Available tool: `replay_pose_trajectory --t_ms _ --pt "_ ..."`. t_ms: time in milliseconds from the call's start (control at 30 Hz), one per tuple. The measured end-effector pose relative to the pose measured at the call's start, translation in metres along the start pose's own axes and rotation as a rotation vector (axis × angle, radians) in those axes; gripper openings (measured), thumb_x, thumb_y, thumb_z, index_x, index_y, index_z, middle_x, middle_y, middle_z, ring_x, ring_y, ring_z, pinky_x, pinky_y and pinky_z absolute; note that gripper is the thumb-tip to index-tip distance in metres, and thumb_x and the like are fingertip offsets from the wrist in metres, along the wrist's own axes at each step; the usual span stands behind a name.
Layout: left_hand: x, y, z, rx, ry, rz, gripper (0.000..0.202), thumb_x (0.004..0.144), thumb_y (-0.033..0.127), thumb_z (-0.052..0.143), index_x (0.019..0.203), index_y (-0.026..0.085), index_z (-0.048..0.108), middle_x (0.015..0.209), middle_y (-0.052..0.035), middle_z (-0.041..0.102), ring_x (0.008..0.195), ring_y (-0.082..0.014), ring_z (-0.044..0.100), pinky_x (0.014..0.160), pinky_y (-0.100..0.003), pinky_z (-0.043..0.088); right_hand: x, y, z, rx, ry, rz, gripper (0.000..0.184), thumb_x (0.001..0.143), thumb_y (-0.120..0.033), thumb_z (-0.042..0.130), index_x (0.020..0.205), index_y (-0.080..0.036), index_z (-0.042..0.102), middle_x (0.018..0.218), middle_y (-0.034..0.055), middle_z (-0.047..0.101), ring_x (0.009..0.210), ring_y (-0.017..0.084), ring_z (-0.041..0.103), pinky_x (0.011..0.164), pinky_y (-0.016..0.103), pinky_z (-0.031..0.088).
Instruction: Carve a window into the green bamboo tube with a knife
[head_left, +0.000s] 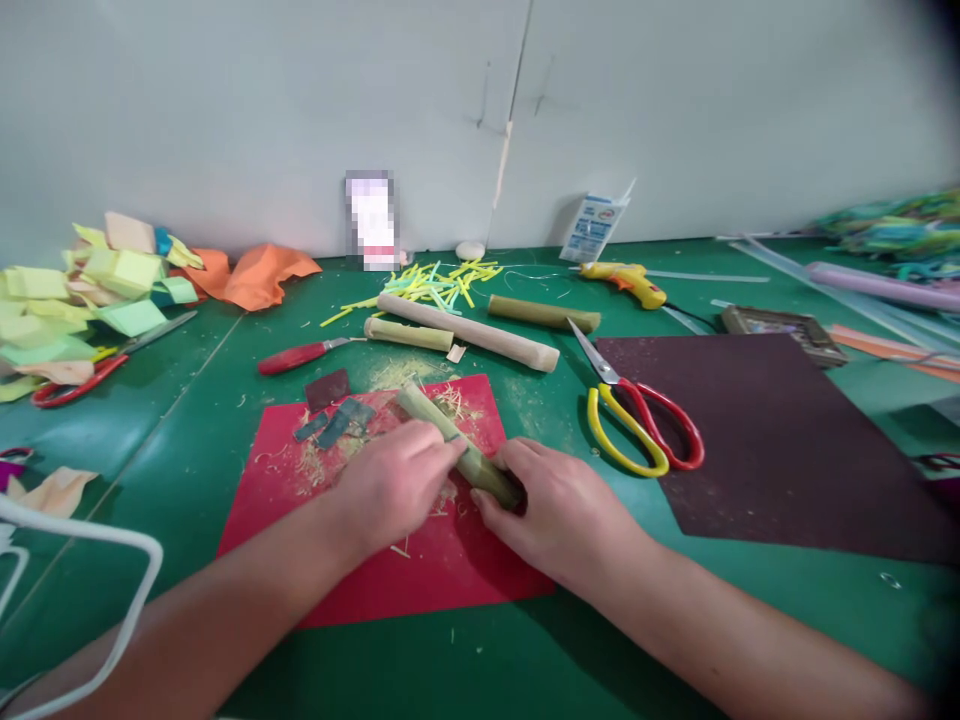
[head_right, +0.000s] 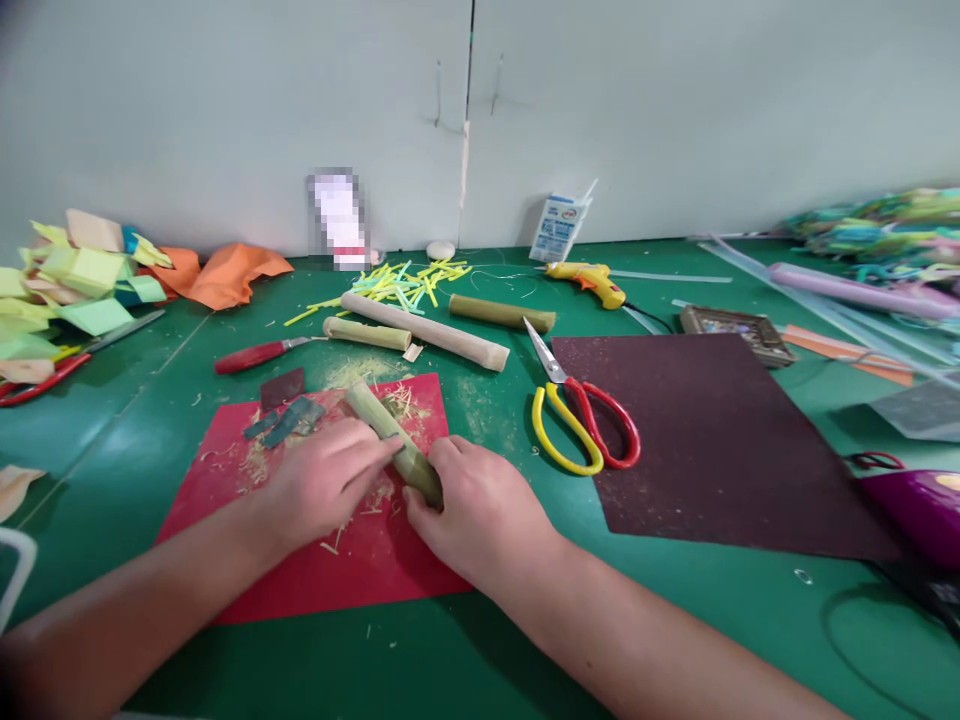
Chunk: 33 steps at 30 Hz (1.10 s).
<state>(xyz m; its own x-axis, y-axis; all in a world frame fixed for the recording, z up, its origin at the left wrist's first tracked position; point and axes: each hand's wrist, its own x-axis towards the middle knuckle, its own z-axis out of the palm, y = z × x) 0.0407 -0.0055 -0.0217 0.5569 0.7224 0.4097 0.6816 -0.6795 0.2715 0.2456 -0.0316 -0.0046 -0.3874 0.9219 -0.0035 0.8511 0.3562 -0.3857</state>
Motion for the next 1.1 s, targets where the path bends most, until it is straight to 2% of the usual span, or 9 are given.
replay_pose_trajectory --t_ms 133,167,333,467,500,633,800,967,1100 --pt "0.001 -0.007 -0.003 0.08 0.126 -0.119 0.024 0.091 0.021 0.044 0.088 0.013 0.066 0.073 -0.0057 0.057 0.071 -0.015 0.053 0.067 -0.029 0.046 -0.001 -0.001 -0.001 0.009 -0.006 0.014 0.013 0.075 -0.033 0.051 0.073 -0.02 0.048 0.072 -0.0003 0.052 0.059 0.012 0.043 0.053 0.025 0.028" --pt "0.001 -0.006 -0.003 0.085 0.125 -0.129 0.024 0.091 0.021 0.044 0.086 0.012 0.066 0.072 -0.0055 0.056 0.07 -0.0149 0.053 0.067 -0.029 0.045 -0.002 -0.001 -0.001 0.008 -0.007 0.013 0.013 0.075 -0.033 0.051 0.073 -0.02 0.048 0.072 -0.0003 0.052 0.059 0.012 0.044 0.053 0.025 0.028" --pt "0.0 0.009 0.002 -0.044 -0.044 -0.043 0.023 0.091 0.02 0.042 0.099 0.016 0.063 0.077 -0.0051 0.057 0.075 -0.0149 0.054 0.069 -0.028 0.047 -0.001 0.002 0.001 0.0 -0.001 0.013 0.013 0.076 -0.032 0.051 0.073 -0.02 0.048 0.071 0.0002 0.053 0.06 0.013 0.045 0.054 0.026 0.028" --pt "0.001 0.007 0.0 0.001 0.095 -0.091 0.023 0.091 0.02 0.042 0.092 0.013 0.064 0.076 -0.0061 0.057 0.074 -0.0151 0.055 0.07 -0.03 0.047 -0.001 0.001 0.001 -0.003 -0.004 0.019 0.015 0.077 -0.035 0.05 0.073 -0.02 0.049 0.073 0.0005 0.054 0.06 0.013 0.045 0.054 0.026 0.029" --pt "0.001 0.008 0.0 0.01 0.096 -0.087 0.023 0.091 0.02 0.042 0.091 0.013 0.064 0.075 -0.0058 0.057 0.073 -0.0152 0.054 0.069 -0.03 0.047 -0.001 0.001 0.001 -0.005 -0.007 0.019 0.015 0.077 -0.034 0.05 0.072 -0.02 0.049 0.072 0.0005 0.054 0.06 0.013 0.045 0.054 0.026 0.028" --pt "-0.002 0.015 0.001 -0.049 -0.067 -0.002 0.023 0.091 0.02 0.041 0.097 0.017 0.063 0.075 -0.004 0.056 0.073 -0.0147 0.054 0.066 -0.028 0.046 0.0 0.0 0.001 0.006 -0.012 0.011 0.013 0.075 -0.033 0.051 0.074 -0.02 0.049 0.074 0.0008 0.055 0.063 0.014 0.047 0.055 0.026 0.029" --pt "0.001 0.005 -0.001 0.03 0.101 -0.105 0.024 0.092 0.021 0.041 0.094 0.013 0.064 0.077 -0.0059 0.057 0.073 -0.0148 0.054 0.07 -0.029 0.046 0.0 0.001 0.001 -0.014 -0.002 0.012 0.016 0.078 -0.035 0.049 0.074 -0.02 0.049 0.072 0.0007 0.054 0.06 0.013 0.046 0.054 0.026 0.028" --pt "-0.002 0.008 0.001 -0.038 -0.041 -0.004 0.025 0.092 0.021 0.041 0.103 0.016 0.062 0.075 -0.0042 0.055 0.071 -0.0142 0.053 0.065 -0.027 0.045 -0.001 0.001 0.0 -0.026 -0.01 -0.007 0.014 0.078 -0.033 0.048 0.074 -0.02 0.049 0.073 0.0014 0.055 0.063 0.014 0.048 0.055 0.026 0.029" --pt "-0.001 0.006 0.002 0.012 0.095 -0.095 0.024 0.091 0.02 0.041 0.092 0.013 0.064 0.074 -0.0052 0.055 0.072 -0.0146 0.053 0.069 -0.029 0.045 -0.001 0.0 0.0 -0.05 -0.001 -0.011 0.016 0.08 -0.034 0.047 0.073 -0.019 0.048 0.073 0.0015 0.054 0.061 0.014 0.047 0.055 0.027 0.029"
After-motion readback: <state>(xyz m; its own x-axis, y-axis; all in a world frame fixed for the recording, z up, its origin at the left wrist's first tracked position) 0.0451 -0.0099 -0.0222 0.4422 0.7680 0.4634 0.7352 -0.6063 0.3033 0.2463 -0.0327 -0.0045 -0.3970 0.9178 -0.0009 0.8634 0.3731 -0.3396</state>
